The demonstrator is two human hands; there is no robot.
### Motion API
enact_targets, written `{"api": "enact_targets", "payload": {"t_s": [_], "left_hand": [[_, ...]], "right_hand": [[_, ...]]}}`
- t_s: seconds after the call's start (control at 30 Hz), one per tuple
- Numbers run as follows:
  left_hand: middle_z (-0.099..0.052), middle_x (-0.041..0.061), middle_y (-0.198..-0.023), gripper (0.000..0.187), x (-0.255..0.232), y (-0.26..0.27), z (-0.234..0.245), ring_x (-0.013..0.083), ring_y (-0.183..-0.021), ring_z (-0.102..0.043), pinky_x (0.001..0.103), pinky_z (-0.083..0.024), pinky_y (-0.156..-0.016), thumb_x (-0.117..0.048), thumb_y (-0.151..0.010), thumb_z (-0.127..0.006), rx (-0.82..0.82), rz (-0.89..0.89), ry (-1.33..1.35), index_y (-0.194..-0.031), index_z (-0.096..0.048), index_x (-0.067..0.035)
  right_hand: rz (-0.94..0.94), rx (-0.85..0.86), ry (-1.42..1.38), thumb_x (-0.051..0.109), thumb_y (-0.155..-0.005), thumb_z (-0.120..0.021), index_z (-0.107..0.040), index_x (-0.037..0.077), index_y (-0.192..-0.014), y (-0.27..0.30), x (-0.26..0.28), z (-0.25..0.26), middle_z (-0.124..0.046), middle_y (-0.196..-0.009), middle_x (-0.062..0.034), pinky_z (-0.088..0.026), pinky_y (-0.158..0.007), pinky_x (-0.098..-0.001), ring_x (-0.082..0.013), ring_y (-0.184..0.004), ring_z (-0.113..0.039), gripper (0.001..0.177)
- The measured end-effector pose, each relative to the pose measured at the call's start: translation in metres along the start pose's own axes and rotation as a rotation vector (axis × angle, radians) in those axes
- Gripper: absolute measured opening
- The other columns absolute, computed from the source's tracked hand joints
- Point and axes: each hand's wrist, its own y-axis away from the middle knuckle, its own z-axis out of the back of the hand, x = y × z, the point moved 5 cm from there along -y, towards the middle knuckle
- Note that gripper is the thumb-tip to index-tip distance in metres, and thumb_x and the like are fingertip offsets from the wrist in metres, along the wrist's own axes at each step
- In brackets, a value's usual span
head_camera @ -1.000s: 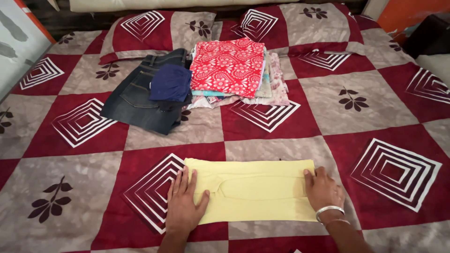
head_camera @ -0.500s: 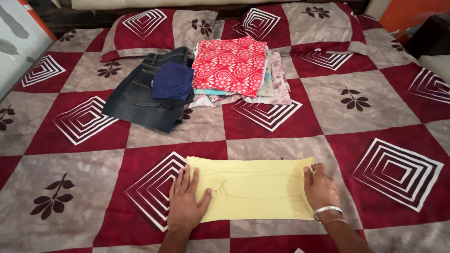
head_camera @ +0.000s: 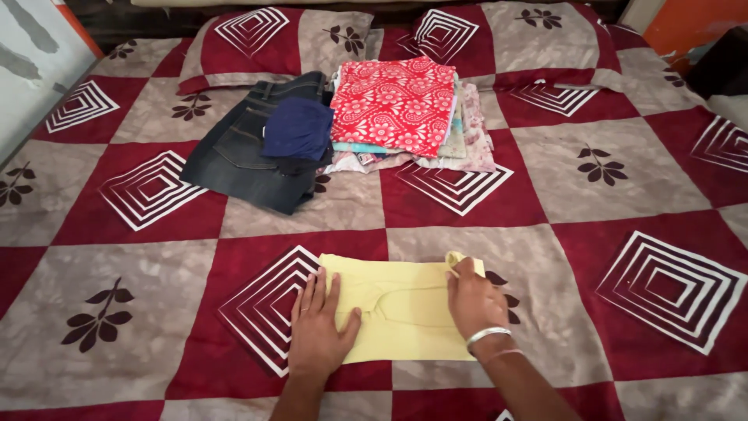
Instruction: Folding several items of clothing, including t-shirts, on a bed.
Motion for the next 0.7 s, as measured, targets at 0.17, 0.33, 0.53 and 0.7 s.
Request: {"api": "enact_targets", "payload": {"t_s": [0.17, 0.33, 0.53, 0.7], "left_hand": [[-0.037, 0.019, -0.159, 0.073, -0.003, -0.001, 0.004, 0.0347, -0.149, -0.031, 0.05, -0.025, -0.119, -0.045, -0.088, -0.065, -0.001, 0.0, 0.022, -0.148, -0.048, -0.006], [-0.037, 0.019, -0.16, 0.073, -0.001, -0.001, 0.003, 0.0342, -0.149, -0.031, 0.049, -0.025, -0.119, -0.044, -0.088, -0.065, -0.002, 0.004, 0.037, -0.148, -0.049, -0.007], [-0.037, 0.02, -0.16, 0.073, -0.002, -0.001, 0.004, 0.0342, -0.15, -0.032, 0.05, -0.024, -0.119, -0.044, -0.088, -0.065, -0.016, -0.013, 0.044, -0.148, -0.048, -0.006], [-0.036, 0.02, -0.16, 0.073, -0.002, 0.0, 0.004, 0.0346, -0.149, -0.031, 0.049, -0.024, -0.119, -0.045, -0.089, -0.064, -0.004, -0.01, 0.03, -0.148, -0.048, -0.006]], "right_hand": [[0.025, 0.048, -0.042, 0.035, -0.101, -0.054, -0.053, 0.01, -0.112, 0.001, 0.023, -0.024, -0.076, -0.084, -0.017, -0.06, -0.07, -0.0504, -0.0381, -0.076, -0.075, 0.027], [0.134, -0.002, -0.102, 0.047, -0.094, -0.064, -0.057, 0.006, -0.105, 0.014, 0.052, -0.004, -0.075, -0.083, -0.0192, -0.058, -0.069, -0.0497, -0.039, -0.076, -0.074, 0.043], [-0.045, 0.193, -0.087, 0.05, -0.099, -0.053, -0.067, 0.014, -0.1, 0.024, 0.051, 0.027, -0.077, -0.1, -0.0101, -0.06, -0.083, -0.0412, -0.0281, -0.089, -0.077, 0.039], [0.387, -0.281, 0.157, 0.05, -0.103, -0.039, -0.04, -0.005, -0.153, 0.012, 0.029, -0.016, -0.033, -0.158, -0.0293, -0.027, -0.116, -0.0485, -0.0385, -0.146, -0.03, 0.074]]}}
